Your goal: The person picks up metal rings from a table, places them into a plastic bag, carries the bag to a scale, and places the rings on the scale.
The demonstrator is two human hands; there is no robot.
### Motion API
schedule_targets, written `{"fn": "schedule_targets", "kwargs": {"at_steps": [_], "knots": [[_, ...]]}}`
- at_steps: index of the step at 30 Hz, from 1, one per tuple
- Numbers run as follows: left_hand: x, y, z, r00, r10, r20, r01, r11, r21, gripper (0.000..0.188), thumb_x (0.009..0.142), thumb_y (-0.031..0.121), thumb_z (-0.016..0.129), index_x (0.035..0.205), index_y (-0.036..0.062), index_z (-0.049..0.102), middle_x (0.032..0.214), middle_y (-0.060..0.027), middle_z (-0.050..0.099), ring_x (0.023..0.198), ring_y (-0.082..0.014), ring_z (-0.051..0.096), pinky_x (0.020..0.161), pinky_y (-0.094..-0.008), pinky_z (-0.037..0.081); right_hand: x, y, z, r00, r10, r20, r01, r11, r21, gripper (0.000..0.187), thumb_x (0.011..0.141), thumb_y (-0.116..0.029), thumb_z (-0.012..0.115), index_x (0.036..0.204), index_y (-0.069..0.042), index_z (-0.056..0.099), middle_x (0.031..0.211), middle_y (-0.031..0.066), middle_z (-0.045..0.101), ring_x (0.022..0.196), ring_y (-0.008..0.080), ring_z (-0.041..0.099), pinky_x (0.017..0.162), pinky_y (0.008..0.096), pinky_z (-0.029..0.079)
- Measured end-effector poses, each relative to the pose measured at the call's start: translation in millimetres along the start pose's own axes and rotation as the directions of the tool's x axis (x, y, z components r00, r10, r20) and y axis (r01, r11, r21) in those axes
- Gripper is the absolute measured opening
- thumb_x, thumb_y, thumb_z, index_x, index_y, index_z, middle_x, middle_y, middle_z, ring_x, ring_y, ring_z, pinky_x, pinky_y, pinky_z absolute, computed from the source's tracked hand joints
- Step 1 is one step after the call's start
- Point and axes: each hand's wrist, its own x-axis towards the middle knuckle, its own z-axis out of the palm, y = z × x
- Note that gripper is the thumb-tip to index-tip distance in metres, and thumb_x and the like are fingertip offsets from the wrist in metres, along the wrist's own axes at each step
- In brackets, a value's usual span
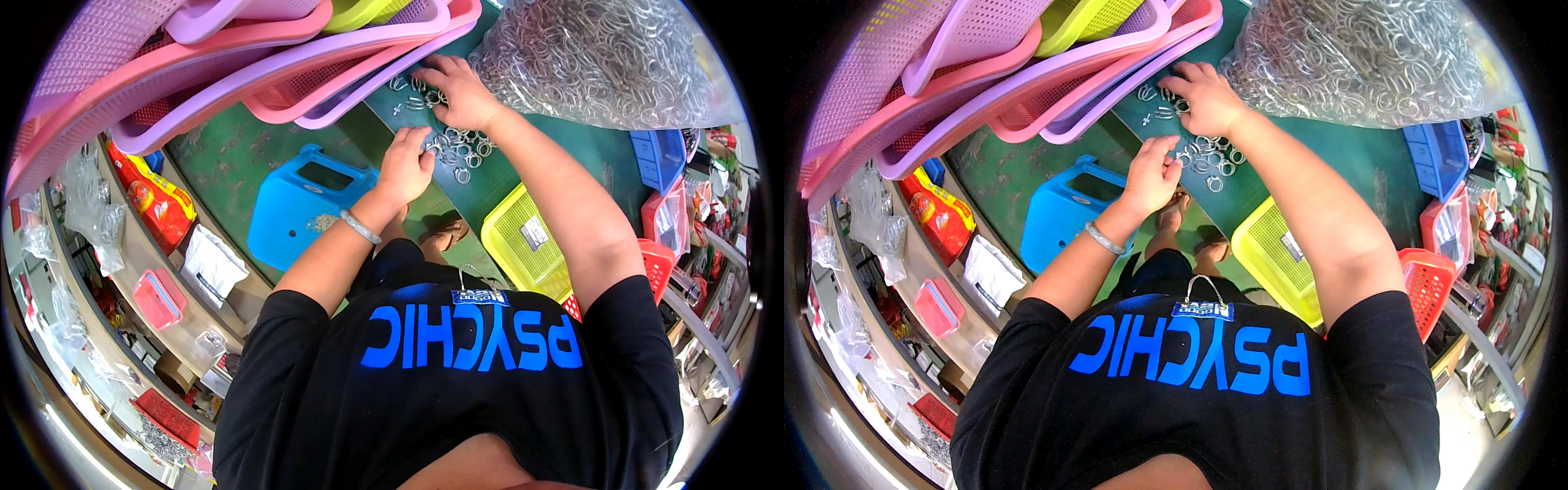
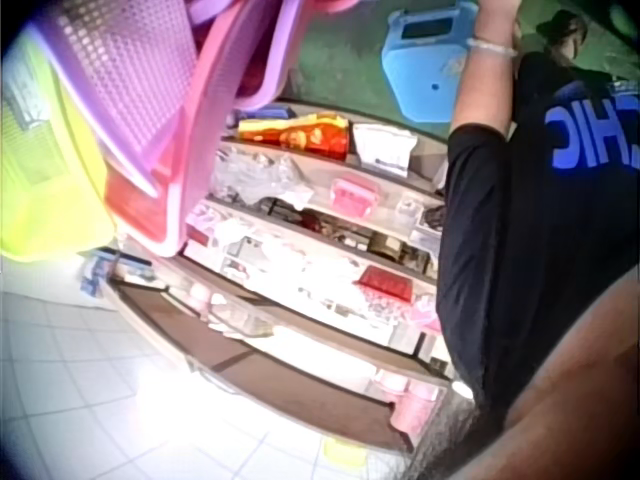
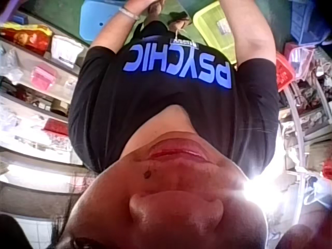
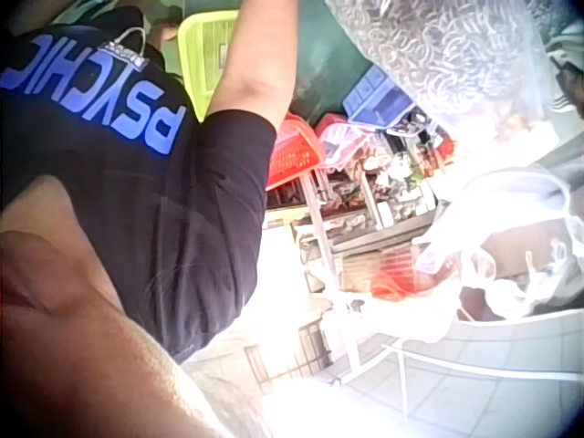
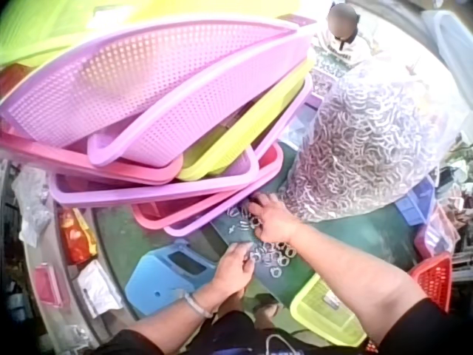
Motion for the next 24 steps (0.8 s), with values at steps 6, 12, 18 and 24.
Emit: {"fn": "schedule_targets", "kwargs": {"at_steps": [6, 12, 18, 24], "knots": [[0, 0, 0, 1.000, -0.002, 0.007, 0.002, 1.000, -0.003, 0.034, 0.069, 0.002, 0.055, 0.103, 0.0005, 0.049, 0.094, -0.0161, 0.051, 0.066, -0.0275, 0.056, 0.063, -0.0351, 0.047, -2, 9, 13, 0.999, 0.020, 0.044, -0.015, 0.992, -0.123, 0.050, 0.062, -0.011, 0.061, 0.111, -0.015, 0.051, 0.121, 0.0123, 0.042, 0.112, 0.0343, 0.036, 0.091, 0.0436, 0.035], [1, -2, 1, 1.000, -0.008, 0.008, 0.008, 1.000, 0.002, 0.034, 0.069, 0.003, 0.055, 0.102, 0.0001, 0.050, 0.093, -0.0162, 0.051, 0.066, -0.0272, 0.055, 0.063, -0.0352, 0.046, -1, -3, 4, 0.998, 0.014, 0.067, -0.009, 0.997, -0.078, 0.051, 0.064, -0.016, 0.062, 0.114, -0.018, 0.050, 0.123, 0.0114, 0.040, 0.114, 0.0326, 0.035, 0.091, 0.0438, 0.034], [1, -3, 2, 1.000, 0.010, -0.003, -0.010, 1.000, 0.005, 0.034, 0.069, 0.003, 0.055, 0.102, 0.0002, 0.050, 0.093, -0.0162, 0.051, 0.066, -0.0274, 0.055, 0.064, -0.0354, 0.046, 1, -19, 5, 0.992, 0.012, 0.129, 0.011, 0.984, -0.175, 0.055, 0.066, -0.016, 0.061, 0.118, -0.024, 0.047, 0.129, 0.0088, 0.035, 0.118, 0.0311, 0.030, 0.095, 0.0452, 0.026], [2, -3, 3, 1.000, 0.019, 0.007, -0.019, 0.999, 0.027, 0.034, 0.069, 0.004, 0.055, 0.103, 0.0012, 0.050, 0.094, -0.0160, 0.051, 0.066, -0.0268, 0.056, 0.064, -0.0353, 0.047, -8, -14, -1, 0.996, 0.042, 0.075, -0.030, 0.986, -0.162, 0.051, 0.067, -0.016, 0.061, 0.117, -0.020, 0.048, 0.127, 0.0104, 0.036, 0.117, 0.0327, 0.031, 0.095, 0.0458, 0.027]]}}
